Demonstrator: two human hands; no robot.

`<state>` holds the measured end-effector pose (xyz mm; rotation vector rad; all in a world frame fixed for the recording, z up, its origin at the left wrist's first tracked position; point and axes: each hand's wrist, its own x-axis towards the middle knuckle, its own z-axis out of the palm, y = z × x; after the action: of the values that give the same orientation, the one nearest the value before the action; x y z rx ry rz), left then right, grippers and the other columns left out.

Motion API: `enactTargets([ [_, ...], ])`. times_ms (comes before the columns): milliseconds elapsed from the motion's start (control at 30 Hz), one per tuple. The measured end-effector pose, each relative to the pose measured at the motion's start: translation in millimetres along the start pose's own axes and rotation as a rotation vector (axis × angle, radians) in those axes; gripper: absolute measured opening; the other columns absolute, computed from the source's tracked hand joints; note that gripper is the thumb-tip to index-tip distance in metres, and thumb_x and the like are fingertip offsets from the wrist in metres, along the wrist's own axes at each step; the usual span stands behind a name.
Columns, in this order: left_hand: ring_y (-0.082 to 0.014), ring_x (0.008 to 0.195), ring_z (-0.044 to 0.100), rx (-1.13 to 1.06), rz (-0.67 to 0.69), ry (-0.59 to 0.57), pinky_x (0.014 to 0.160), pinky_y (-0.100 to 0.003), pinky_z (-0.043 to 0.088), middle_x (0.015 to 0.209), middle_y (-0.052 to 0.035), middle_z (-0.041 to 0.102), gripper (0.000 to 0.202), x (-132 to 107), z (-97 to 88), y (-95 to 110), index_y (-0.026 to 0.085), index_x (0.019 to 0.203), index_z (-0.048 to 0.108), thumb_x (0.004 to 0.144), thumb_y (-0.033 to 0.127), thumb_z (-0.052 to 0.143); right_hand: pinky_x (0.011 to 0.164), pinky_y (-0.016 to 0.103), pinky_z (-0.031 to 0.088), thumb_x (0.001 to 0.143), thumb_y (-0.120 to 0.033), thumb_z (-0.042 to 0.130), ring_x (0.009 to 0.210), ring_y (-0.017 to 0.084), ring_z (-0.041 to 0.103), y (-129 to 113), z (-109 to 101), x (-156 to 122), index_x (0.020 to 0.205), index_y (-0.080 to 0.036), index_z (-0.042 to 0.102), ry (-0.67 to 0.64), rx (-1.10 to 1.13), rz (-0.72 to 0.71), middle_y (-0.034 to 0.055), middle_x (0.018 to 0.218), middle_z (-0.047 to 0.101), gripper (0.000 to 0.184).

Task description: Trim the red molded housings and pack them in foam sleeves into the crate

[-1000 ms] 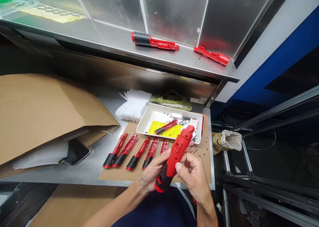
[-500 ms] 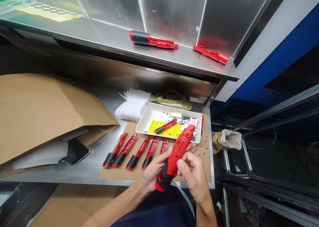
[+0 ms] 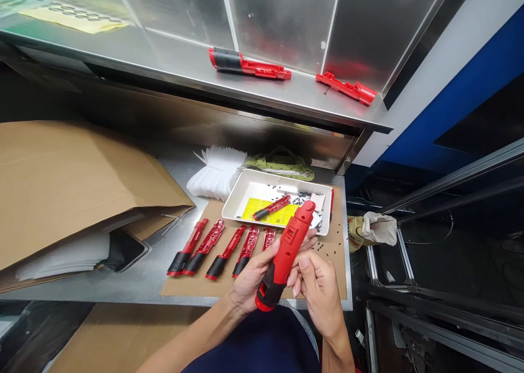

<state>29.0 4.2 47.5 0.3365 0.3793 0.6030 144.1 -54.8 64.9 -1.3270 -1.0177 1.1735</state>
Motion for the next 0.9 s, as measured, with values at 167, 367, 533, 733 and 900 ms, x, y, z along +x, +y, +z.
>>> enactTargets([
  [167, -0.0202, 0.066, 0.065, 0.061, 0.050, 0.028, 0.063, -0.029, 0.048, 0.078, -0.0091, 0.072, 0.060, -0.2, -5.5, -2.9, 0.010, 0.113, 0.070, 0.077, 0.058, 0.073, 0.048, 0.021, 0.041, 0.086, -0.053, 0.066, 0.048, 0.009, 0.050, -1.4, 0.7, -0.1, 0.064, -0.018, 0.059, 0.036, -0.054, -0.009, -0.0015, 0.054, 0.056, 0.042],
  [367, -0.0180, 0.063, 0.062, 0.075, 0.036, 0.085, 0.058, -0.026, 0.043, 0.071, -0.0076, 0.070, 0.059, -1.2, -8.9, -4.1, 0.009, 0.102, 0.071, 0.071, 0.059, 0.078, 0.046, 0.020, 0.041, 0.086, -0.050, 0.067, 0.045, 0.009, 0.049, 6.6, -6.4, 2.2, 0.066, -0.019, 0.059, -0.030, 0.012, 0.026, -0.0016, 0.054, 0.060, 0.038],
  [533, -0.0190, 0.063, 0.064, 0.066, 0.026, 0.058, 0.059, -0.027, 0.044, 0.069, -0.0066, 0.069, 0.055, -1.1, -8.3, -4.1, 0.010, 0.100, 0.071, 0.073, 0.057, 0.078, 0.046, 0.020, 0.042, 0.087, -0.050, 0.066, 0.045, 0.009, 0.050, 8.4, -8.9, 2.4, 0.065, -0.019, 0.058, -0.052, -0.012, 0.037, -0.0012, 0.053, 0.060, 0.038],
  [733, -0.0206, 0.067, 0.066, 0.063, 0.002, 0.051, 0.058, -0.027, 0.045, 0.070, -0.0069, 0.070, 0.056, 0.0, -7.6, -4.5, 0.010, 0.099, 0.071, 0.072, 0.058, 0.077, 0.043, 0.020, 0.039, 0.082, -0.052, 0.069, 0.042, 0.008, 0.046, 2.7, -4.3, 2.3, 0.064, -0.018, 0.059, -0.002, 0.040, 0.042, -0.0015, 0.052, 0.059, 0.039],
  [900, -0.0209, 0.066, 0.066, 0.061, 0.012, 0.056, 0.058, -0.027, 0.046, 0.069, -0.0072, 0.070, 0.054, 0.6, -5.5, -3.5, 0.009, 0.094, 0.072, 0.070, 0.057, 0.080, 0.044, 0.019, 0.039, 0.083, -0.050, 0.069, 0.042, 0.008, 0.047, 4.8, -6.3, 2.3, 0.064, -0.018, 0.059, -0.027, 0.038, 0.054, -0.0015, 0.051, 0.059, 0.039],
])
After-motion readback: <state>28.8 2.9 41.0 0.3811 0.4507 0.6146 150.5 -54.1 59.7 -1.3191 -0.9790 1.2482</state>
